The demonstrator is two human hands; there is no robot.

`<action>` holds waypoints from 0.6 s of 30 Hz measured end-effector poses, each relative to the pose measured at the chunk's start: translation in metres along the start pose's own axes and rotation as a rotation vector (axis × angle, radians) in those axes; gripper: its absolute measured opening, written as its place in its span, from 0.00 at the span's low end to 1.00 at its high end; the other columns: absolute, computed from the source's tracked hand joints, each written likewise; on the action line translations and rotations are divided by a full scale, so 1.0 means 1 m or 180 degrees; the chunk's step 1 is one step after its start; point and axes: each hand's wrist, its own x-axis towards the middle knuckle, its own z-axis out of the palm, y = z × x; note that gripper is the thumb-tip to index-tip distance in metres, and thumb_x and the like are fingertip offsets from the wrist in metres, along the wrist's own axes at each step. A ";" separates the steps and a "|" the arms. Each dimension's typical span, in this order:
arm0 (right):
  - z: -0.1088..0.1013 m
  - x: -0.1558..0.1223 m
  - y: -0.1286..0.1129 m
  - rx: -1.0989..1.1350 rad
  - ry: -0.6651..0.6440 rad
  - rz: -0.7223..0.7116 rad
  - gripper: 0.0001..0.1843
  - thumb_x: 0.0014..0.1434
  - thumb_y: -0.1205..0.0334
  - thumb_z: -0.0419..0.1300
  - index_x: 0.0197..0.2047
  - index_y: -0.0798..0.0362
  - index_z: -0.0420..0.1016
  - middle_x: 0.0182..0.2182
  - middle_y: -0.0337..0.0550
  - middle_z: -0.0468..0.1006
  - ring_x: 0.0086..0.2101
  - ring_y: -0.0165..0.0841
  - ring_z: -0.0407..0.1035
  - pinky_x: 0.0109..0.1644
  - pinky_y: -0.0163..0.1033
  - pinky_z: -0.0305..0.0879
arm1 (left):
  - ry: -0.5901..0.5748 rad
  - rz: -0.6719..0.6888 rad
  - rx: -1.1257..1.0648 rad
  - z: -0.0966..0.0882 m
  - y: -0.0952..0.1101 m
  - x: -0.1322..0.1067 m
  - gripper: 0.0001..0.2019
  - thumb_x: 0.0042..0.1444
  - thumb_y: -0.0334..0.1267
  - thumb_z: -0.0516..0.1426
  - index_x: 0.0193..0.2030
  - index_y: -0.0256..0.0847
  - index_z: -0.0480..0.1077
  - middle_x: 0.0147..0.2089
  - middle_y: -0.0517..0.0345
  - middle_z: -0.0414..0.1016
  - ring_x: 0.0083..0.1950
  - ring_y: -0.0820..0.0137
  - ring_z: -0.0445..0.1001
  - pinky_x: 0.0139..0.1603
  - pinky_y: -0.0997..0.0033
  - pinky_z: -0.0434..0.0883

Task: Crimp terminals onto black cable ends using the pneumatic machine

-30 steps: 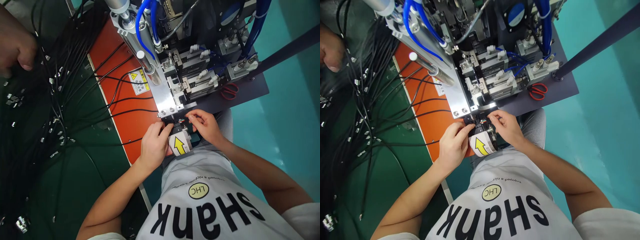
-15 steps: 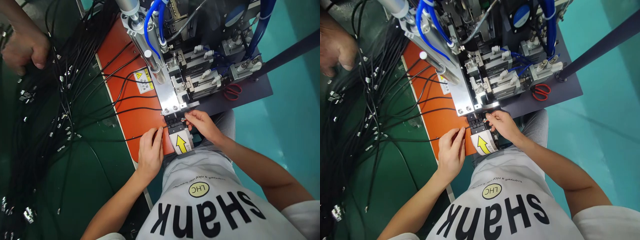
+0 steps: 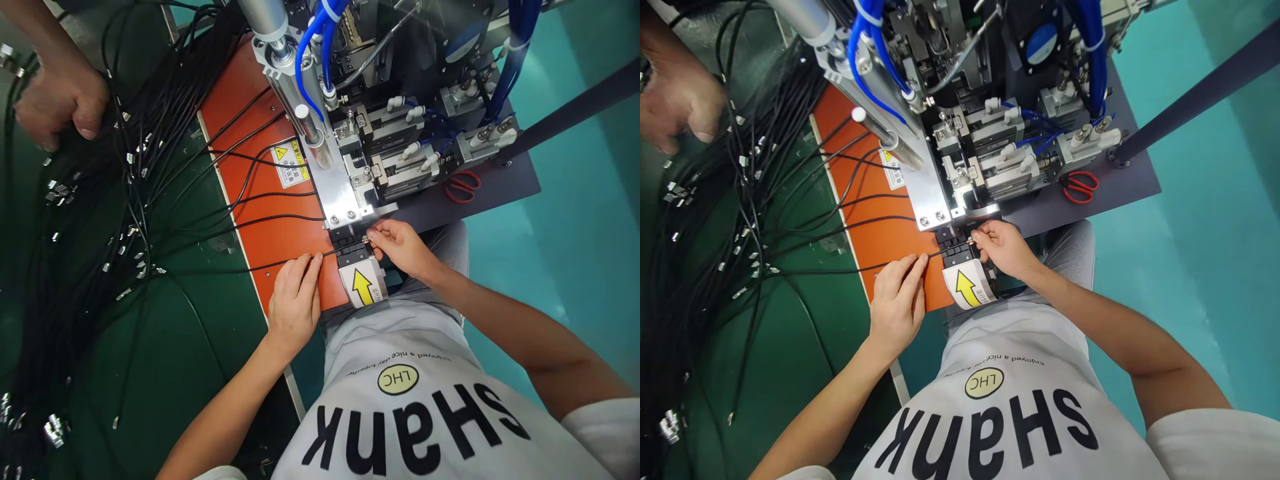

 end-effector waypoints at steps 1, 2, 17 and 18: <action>-0.001 -0.002 0.000 0.0011 0.0008 0.0015 0.18 0.59 0.47 0.64 0.32 0.54 0.69 0.25 0.35 0.71 0.22 0.25 0.67 0.32 0.35 0.65 | -0.0005 0.0004 -0.0013 0.000 0.000 -0.001 0.29 0.63 0.28 0.52 0.71 0.44 0.56 0.64 0.43 0.67 0.64 0.55 0.65 0.63 0.53 0.67; -0.004 -0.004 0.000 0.0028 0.0031 0.0040 0.19 0.59 0.45 0.62 0.33 0.54 0.70 0.26 0.36 0.72 0.23 0.25 0.67 0.33 0.35 0.65 | -0.0004 0.0012 -0.0017 0.000 0.001 -0.001 0.29 0.63 0.28 0.52 0.71 0.44 0.56 0.64 0.42 0.67 0.64 0.55 0.65 0.63 0.53 0.68; -0.035 -0.047 0.005 -0.0026 0.0837 0.0056 0.14 0.59 0.49 0.64 0.41 0.49 0.76 0.32 0.41 0.72 0.28 0.29 0.67 0.34 0.38 0.64 | -0.0262 0.0266 -0.0316 -0.033 -0.046 0.069 0.20 0.67 0.33 0.43 0.63 0.38 0.64 0.61 0.43 0.68 0.64 0.62 0.66 0.64 0.56 0.67; -0.038 -0.052 0.006 -0.0155 0.0833 0.0031 0.13 0.60 0.49 0.63 0.42 0.48 0.77 0.34 0.45 0.73 0.29 0.32 0.68 0.35 0.41 0.66 | -0.0436 0.0398 -0.0345 -0.048 -0.053 0.060 0.19 0.68 0.33 0.43 0.62 0.39 0.64 0.61 0.43 0.68 0.63 0.64 0.67 0.62 0.59 0.68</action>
